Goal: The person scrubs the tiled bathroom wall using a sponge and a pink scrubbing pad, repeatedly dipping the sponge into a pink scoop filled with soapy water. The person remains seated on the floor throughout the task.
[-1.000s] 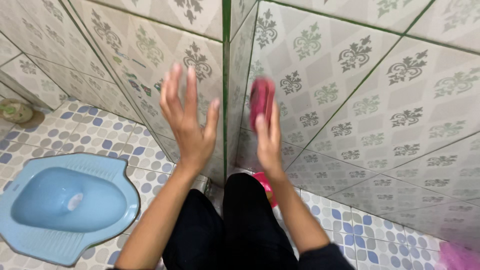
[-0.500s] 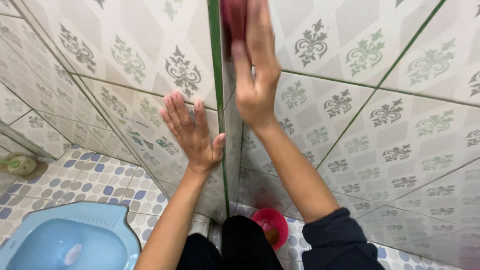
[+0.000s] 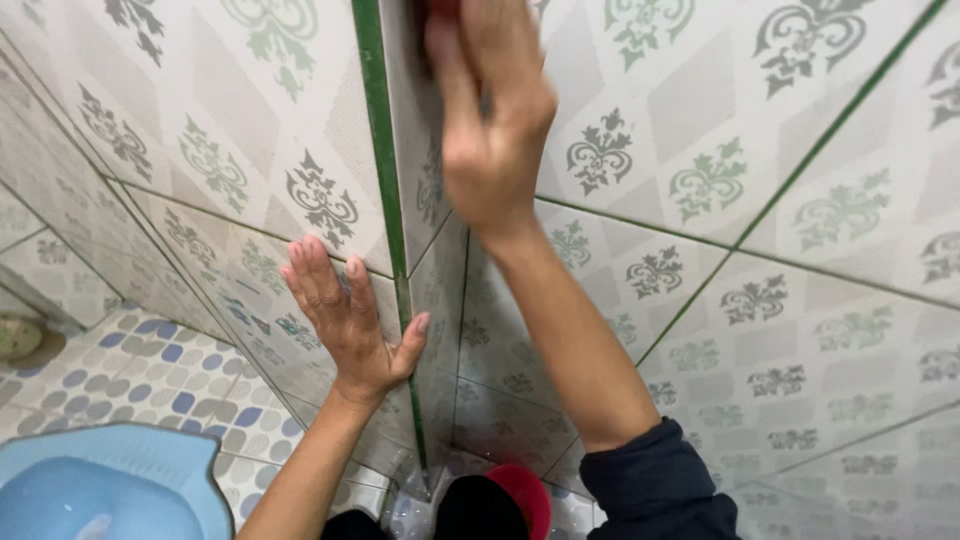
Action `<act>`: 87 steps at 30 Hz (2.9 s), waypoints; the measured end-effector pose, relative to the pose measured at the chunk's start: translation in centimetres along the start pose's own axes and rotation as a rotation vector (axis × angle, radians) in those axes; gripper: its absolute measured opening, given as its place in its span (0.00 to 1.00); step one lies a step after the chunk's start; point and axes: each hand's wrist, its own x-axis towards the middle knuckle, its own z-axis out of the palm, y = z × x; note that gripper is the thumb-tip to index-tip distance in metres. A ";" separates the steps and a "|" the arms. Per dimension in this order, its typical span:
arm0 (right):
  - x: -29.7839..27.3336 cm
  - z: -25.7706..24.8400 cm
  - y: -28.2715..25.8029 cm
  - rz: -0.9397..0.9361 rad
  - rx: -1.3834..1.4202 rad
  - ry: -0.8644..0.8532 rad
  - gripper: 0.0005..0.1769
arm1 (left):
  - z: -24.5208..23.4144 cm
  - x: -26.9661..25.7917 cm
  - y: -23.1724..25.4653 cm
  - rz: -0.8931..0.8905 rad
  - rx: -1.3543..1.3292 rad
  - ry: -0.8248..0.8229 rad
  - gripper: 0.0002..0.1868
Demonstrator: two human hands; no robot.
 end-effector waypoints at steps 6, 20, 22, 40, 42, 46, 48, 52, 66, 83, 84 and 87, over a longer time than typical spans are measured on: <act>-7.3 -1.1 -4.8 -0.013 -0.114 -0.047 0.33 | 0.0 0.1 -0.1 -0.007 0.009 0.013 0.47; -6.4 -1.6 0.1 -0.129 -0.169 -0.103 0.34 | -0.3 -1.1 0.1 -0.036 -0.015 -0.023 0.45; -9.4 -1.4 -0.8 -0.068 -0.119 -0.091 0.34 | -0.5 -1.9 0.1 -0.047 -0.042 -0.048 0.45; -8.0 -0.5 1.7 0.217 -0.168 0.027 0.25 | 2.5 -10.1 -2.7 0.056 0.003 -0.001 0.47; -12.8 -0.1 -0.4 0.264 -0.222 0.011 0.29 | 2.5 -10.5 -2.8 0.061 -0.003 -0.004 0.46; -26.8 0.4 -6.2 0.474 -0.251 -0.127 0.33 | 2.7 -10.6 -2.8 0.063 -0.013 0.012 0.45; -32.0 0.6 -8.4 0.753 -0.086 -0.112 0.34 | 2.8 -10.5 -2.8 0.069 -0.015 0.019 0.44; -30.0 0.4 -7.3 0.750 -0.166 -0.101 0.33 | 2.8 -10.6 -3.0 0.059 0.015 0.021 0.43; -28.3 -0.3 -8.8 0.459 -0.160 -0.191 0.34 | 2.4 -11.9 -3.6 0.032 -0.044 -0.067 0.34; -15.2 -2.3 -10.1 -0.227 -0.408 -0.319 0.31 | -8.6 -28.4 -4.1 -0.572 -0.072 -0.436 0.33; -16.3 -2.3 -10.5 -0.401 -0.436 -0.375 0.31 | -9.7 -31.0 -4.8 -0.640 -0.030 -0.454 0.32; -15.6 -1.5 -10.9 -0.829 -0.889 -0.557 0.29 | -11.9 -38.1 -5.7 -0.646 0.181 -0.611 0.31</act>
